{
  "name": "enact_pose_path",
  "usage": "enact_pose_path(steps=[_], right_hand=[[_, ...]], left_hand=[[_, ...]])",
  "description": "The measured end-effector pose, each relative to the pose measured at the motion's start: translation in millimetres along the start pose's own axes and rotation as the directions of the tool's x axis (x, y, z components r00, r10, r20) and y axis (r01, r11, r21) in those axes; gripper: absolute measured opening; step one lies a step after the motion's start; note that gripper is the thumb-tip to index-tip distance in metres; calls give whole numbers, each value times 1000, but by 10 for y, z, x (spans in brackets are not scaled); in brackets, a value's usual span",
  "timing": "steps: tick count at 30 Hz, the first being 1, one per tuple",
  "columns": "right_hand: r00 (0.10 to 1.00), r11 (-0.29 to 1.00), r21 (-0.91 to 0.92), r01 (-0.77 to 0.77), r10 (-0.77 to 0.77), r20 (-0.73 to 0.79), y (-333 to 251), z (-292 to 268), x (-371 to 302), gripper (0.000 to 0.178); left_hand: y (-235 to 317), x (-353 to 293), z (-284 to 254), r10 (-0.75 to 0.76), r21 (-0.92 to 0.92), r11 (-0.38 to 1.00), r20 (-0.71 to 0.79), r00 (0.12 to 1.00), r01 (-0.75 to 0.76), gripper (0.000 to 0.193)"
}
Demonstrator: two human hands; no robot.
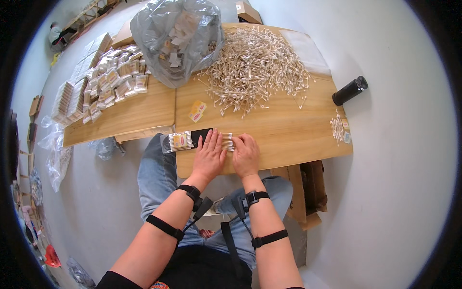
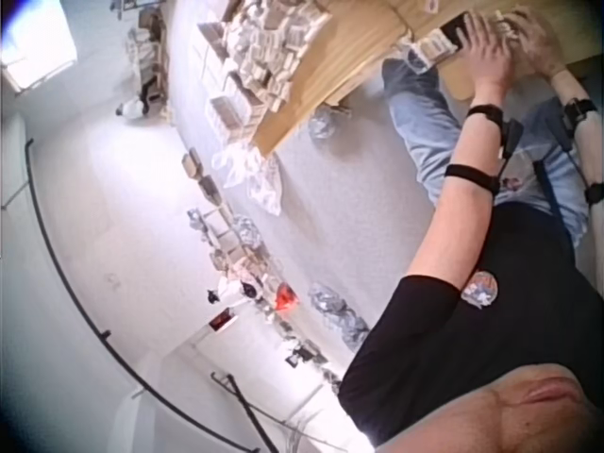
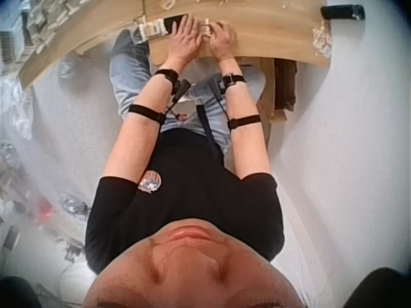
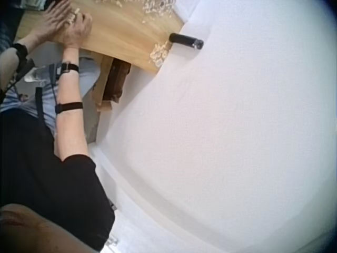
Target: Manually counting and packaging cotton swabs into small plastic bags.
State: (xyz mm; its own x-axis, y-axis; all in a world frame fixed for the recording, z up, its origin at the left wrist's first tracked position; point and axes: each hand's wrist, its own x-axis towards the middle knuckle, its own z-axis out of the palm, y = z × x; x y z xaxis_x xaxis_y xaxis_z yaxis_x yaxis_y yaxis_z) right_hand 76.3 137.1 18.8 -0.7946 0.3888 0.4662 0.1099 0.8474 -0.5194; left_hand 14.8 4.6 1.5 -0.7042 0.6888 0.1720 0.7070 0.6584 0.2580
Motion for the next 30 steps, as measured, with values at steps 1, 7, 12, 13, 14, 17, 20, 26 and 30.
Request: enact_pose_path(steps=[1, 7, 12, 13, 14, 17, 20, 26, 30], right_hand=[[1000, 1000, -4, 11, -11, -2, 4, 2, -1, 23], [1000, 1000, -16, 8, -8, 10, 27, 27, -18, 25], [1000, 998, -55, -1, 2, 23, 14, 15, -9, 27], [999, 997, -76, -11, 14, 39, 2, 5, -7, 28], [999, 997, -74, -12, 15, 40, -2, 13, -8, 28], [999, 995, -94, 12, -7, 54, -12, 27, -1, 30], [998, 992, -130, 4, 5, 63, -15, 13, -7, 31], [998, 994, -112, 17, -10, 66, 15, 19, -3, 28], [998, 994, -105, 19, -12, 69, 1, 24, -5, 28]], left_hand=[[-1, -11, 2, -2, -7, 1000, 6, 1000, 2, 60], [-14, -12, 15, -5, -9, 1000, 6, 1000, 5, 60], [-1, 6, -8, -8, -31, 999, 33, 999, 9, 60], [-4, 14, -11, -5, -18, 1000, 21, 1000, 5, 60], [-6, 11, -6, -3, -4, 1000, 13, 1000, 3, 60], [-24, -9, -5, -12, -37, 999, 21, 1000, 13, 60], [2, 2, 3, -1, -40, 999, -2, 1000, 1, 60], [10, 5, -8, -10, -66, 998, 17, 1000, 11, 60], [0, 2, 0, -13, -12, 1000, 7, 1000, 13, 60]])
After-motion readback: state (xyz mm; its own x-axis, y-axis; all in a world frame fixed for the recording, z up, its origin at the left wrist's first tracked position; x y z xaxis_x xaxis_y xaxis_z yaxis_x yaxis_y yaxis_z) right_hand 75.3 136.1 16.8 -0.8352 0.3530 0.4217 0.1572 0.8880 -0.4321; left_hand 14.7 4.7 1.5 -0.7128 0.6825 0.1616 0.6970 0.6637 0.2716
